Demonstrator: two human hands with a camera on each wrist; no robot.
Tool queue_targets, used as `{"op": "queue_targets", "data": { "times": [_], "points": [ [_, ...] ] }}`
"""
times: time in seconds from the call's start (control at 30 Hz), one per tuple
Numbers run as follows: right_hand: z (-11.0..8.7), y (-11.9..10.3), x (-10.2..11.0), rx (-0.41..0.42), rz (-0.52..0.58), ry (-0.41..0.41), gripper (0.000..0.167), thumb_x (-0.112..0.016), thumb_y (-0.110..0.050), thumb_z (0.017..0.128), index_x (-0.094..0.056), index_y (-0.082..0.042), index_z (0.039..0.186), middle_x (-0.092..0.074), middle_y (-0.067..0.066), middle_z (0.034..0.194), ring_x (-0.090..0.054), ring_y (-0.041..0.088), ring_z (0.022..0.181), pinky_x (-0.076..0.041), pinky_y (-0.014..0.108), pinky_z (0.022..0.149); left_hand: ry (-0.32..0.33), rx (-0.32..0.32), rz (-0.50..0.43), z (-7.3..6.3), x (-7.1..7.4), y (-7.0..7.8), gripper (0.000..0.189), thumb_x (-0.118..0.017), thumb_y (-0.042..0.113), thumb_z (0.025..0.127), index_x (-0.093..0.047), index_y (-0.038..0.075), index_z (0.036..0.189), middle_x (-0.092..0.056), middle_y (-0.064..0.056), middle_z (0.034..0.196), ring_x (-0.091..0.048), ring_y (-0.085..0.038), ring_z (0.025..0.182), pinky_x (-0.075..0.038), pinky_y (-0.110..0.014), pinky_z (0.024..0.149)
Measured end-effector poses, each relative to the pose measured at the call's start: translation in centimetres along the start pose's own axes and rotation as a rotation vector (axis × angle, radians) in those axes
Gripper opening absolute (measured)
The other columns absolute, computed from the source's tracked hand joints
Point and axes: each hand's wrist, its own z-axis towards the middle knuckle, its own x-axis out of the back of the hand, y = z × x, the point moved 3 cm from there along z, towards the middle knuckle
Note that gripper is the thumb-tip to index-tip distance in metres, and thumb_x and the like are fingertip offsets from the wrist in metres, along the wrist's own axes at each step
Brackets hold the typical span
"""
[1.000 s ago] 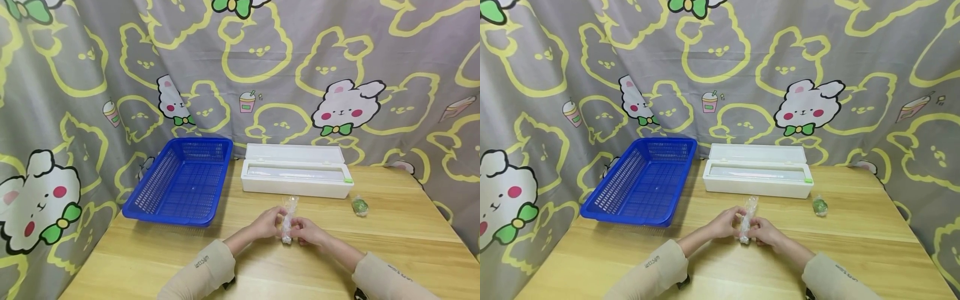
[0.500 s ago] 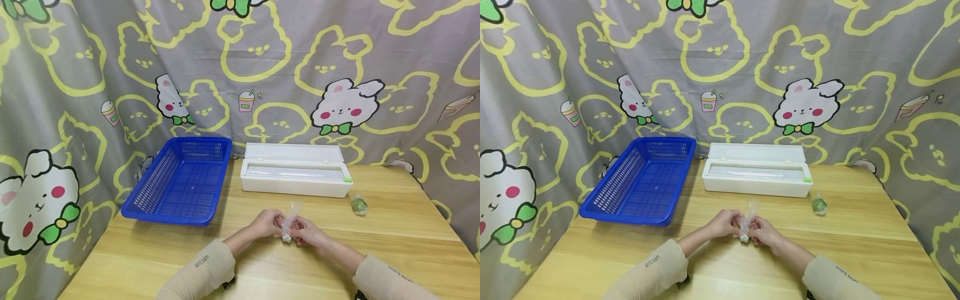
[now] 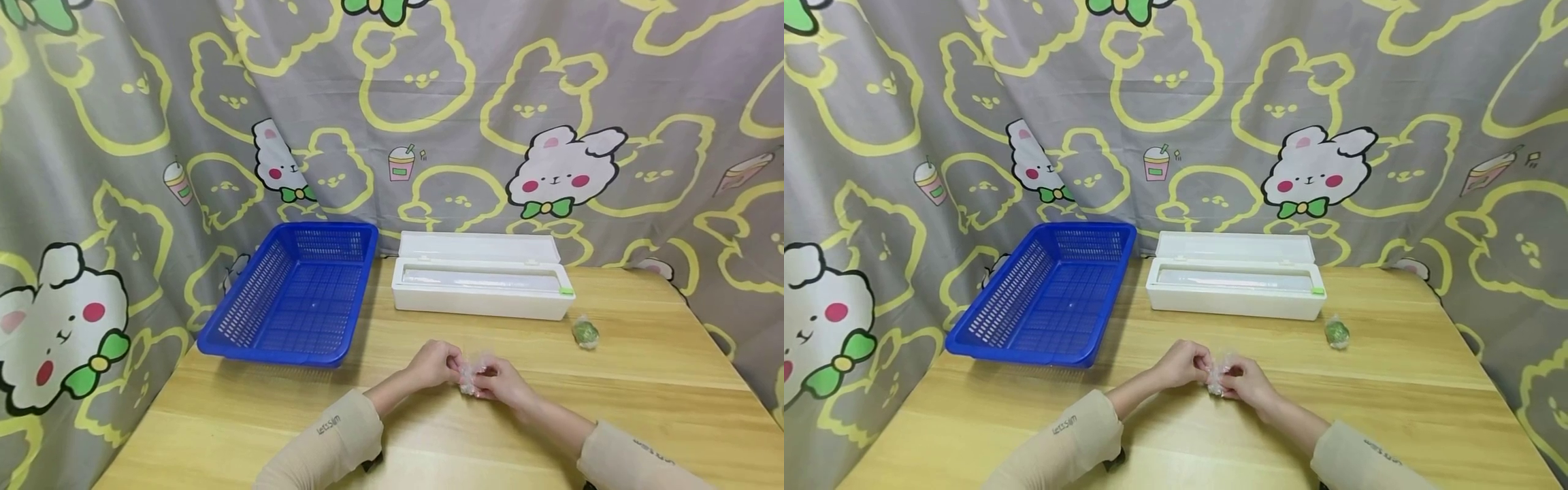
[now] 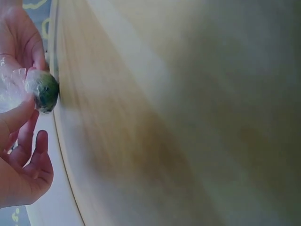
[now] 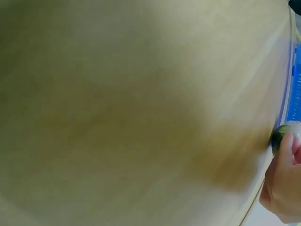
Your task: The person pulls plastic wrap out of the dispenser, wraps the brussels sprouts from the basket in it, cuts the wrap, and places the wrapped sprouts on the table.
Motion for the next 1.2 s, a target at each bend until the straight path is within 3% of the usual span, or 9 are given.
{"op": "queue_targets", "data": {
  "times": [0.17, 0.33, 0.5, 0.67, 0.77, 0.9, 1.03, 1.2],
  "points": [
    [-0.3, -0.1, 0.1, 0.013, 0.001, 0.012, 0.023, -0.054, 0.010, 0.082, -0.050, 0.021, 0.101, -0.057, 0.009, 0.087, -0.061, 0.012, 0.069, -0.053, 0.024, 0.065, -0.071, 0.011, -0.071, -0.1, 0.3, -0.2, 0.002, -0.071, 0.004, 0.075, -0.070, 0.005, 0.076, -0.068, -0.001, 0.073, -0.052, 0.003, 0.061, -0.043, -0.011, 0.062],
    [-0.6, -0.2, 0.0, 0.052, -0.017, -0.002, 0.023, -0.051, 0.014, 0.081, -0.051, 0.024, 0.102, -0.063, 0.014, 0.089, -0.064, 0.014, 0.073, -0.053, 0.026, 0.068, -0.147, 0.160, -0.256, -0.3, 0.6, -0.8, 0.012, -0.059, 0.003, 0.084, -0.071, 0.002, 0.086, -0.070, -0.006, 0.088, -0.047, -0.004, 0.060, -0.039, -0.016, 0.056],
    [-0.7, -0.2, -0.1, 0.065, -0.042, -0.018, 0.024, -0.048, 0.014, 0.080, -0.054, 0.021, 0.102, -0.065, 0.019, 0.095, -0.064, 0.014, 0.078, -0.053, 0.026, 0.072, -0.124, 0.271, -0.385, -0.4, 0.6, -1.0, 0.013, -0.061, 0.009, 0.083, -0.071, -0.001, 0.083, -0.069, -0.009, 0.081, -0.052, -0.009, 0.059, -0.041, -0.018, 0.056],
    [-0.7, -0.2, 0.0, 0.044, -0.047, -0.040, 0.027, -0.043, 0.007, 0.084, -0.055, 0.018, 0.105, -0.063, 0.012, 0.095, -0.061, 0.011, 0.077, -0.052, 0.025, 0.073, -0.098, 0.326, -0.395, -0.6, 0.6, -0.7, 0.014, -0.065, 0.013, 0.077, -0.070, 0.000, 0.073, -0.065, -0.006, 0.065, -0.050, -0.010, 0.053, -0.037, -0.019, 0.050],
    [-0.8, -0.3, 0.1, 0.020, -0.030, -0.046, 0.029, -0.044, -0.004, 0.087, -0.056, 0.016, 0.106, -0.063, 0.006, 0.091, -0.059, 0.010, 0.076, -0.052, 0.024, 0.071, -0.095, 0.320, -0.359, -0.6, 0.5, -0.4, 0.013, -0.068, 0.013, 0.075, -0.069, 0.001, 0.071, -0.063, -0.002, 0.061, -0.049, -0.008, 0.052, -0.037, -0.018, 0.050],
    [-0.7, -0.3, 0.3, 0.013, -0.013, -0.076, 0.033, -0.049, -0.012, 0.088, -0.057, 0.013, 0.108, -0.065, 0.006, 0.093, -0.060, 0.010, 0.078, -0.052, 0.023, 0.071, -0.080, 0.252, -0.246, -0.7, 0.4, 0.0, 0.010, -0.074, 0.014, 0.073, -0.070, 0.005, 0.071, -0.063, 0.003, 0.061, -0.050, -0.004, 0.055, -0.042, -0.016, 0.054],
    [-0.5, -0.1, 0.3, 0.031, -0.017, -0.111, 0.034, -0.057, -0.010, 0.086, -0.055, 0.014, 0.111, -0.063, 0.014, 0.105, -0.062, 0.011, 0.085, -0.051, 0.026, 0.076, -0.042, 0.180, -0.147, -1.0, 0.2, 0.3, 0.016, -0.079, 0.018, 0.069, -0.068, 0.006, 0.072, -0.063, 0.004, 0.062, -0.050, -0.001, 0.054, -0.042, -0.015, 0.054],
    [-0.4, -0.2, 0.3, 0.084, -0.059, -0.151, 0.038, -0.063, -0.006, 0.083, -0.052, 0.017, 0.112, -0.059, 0.022, 0.107, -0.062, 0.017, 0.089, -0.051, 0.030, 0.078, -0.027, 0.124, -0.066, -1.2, 0.1, 0.7, 0.020, -0.081, 0.017, 0.066, -0.066, 0.006, 0.073, -0.061, 0.006, 0.064, -0.049, 0.001, 0.056, -0.042, -0.012, 0.055]
  ]
}}
